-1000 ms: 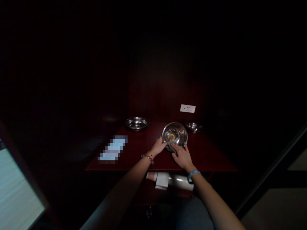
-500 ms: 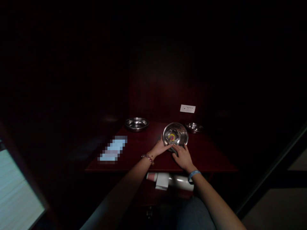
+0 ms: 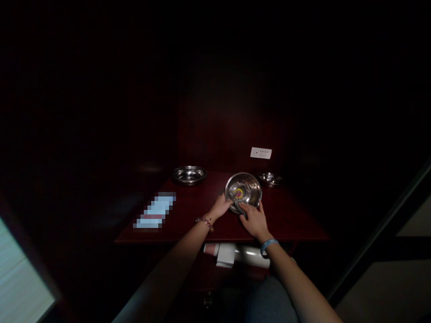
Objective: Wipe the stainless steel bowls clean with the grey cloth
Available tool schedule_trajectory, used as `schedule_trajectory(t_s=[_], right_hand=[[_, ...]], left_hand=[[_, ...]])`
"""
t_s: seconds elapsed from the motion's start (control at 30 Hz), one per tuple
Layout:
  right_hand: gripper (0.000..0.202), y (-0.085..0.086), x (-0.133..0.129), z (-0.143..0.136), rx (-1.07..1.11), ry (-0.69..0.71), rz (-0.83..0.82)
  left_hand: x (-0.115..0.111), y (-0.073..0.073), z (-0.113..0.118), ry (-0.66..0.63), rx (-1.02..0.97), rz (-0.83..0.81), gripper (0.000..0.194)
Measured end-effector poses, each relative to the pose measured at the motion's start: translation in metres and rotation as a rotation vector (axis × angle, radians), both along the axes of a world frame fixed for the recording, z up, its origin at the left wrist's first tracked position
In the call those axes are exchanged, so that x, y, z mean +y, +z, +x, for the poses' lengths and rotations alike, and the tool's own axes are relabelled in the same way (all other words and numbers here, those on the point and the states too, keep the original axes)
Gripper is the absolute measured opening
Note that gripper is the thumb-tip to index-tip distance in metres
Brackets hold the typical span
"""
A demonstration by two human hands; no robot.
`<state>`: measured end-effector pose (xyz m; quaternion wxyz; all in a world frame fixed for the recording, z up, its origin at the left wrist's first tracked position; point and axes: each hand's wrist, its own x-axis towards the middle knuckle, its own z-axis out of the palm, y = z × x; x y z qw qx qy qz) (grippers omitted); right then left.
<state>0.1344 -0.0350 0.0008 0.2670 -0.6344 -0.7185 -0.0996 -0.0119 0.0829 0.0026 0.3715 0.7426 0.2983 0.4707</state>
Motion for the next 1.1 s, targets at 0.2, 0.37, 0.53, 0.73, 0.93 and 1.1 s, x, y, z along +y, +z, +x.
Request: schedule_trajectory(t_s=[0.2, 0.37, 0.53, 0.73, 0.93, 1.1], right_hand=[[0.041, -0.002, 0.001, 0.0, 0.013, -0.038, 0.025], [0.043, -0.002, 0.001, 0.001, 0.0, -0.029, -0.005], [0.046, -0.003, 0.003, 0.002, 0.001, -0.036, -0.033], [0.049, -0.004, 0.003, 0.003, 0.017, -0.007, -0.035], [0.052, -0.002, 0.001, 0.001, 0.014, 0.015, -0.039], [0.049, -0.001, -0.001, -0.001, -0.003, -0.015, -0.019]], left_hand=[[-0.002, 0.005, -0.003, 0.053, 0.02, 0.004, 0.044], [-0.009, 0.007, -0.005, 0.019, -0.007, 0.021, 0.059], [-0.017, 0.007, -0.005, -0.094, 0.045, 0.04, 0.072], [-0.013, 0.002, -0.005, -0.098, 0.121, 0.038, 0.07], [-0.006, 0.0, -0.005, -0.078, 0.069, 0.147, 0.062], [-0.006, 0.003, -0.004, -0.019, 0.046, 0.128, 0.054]])
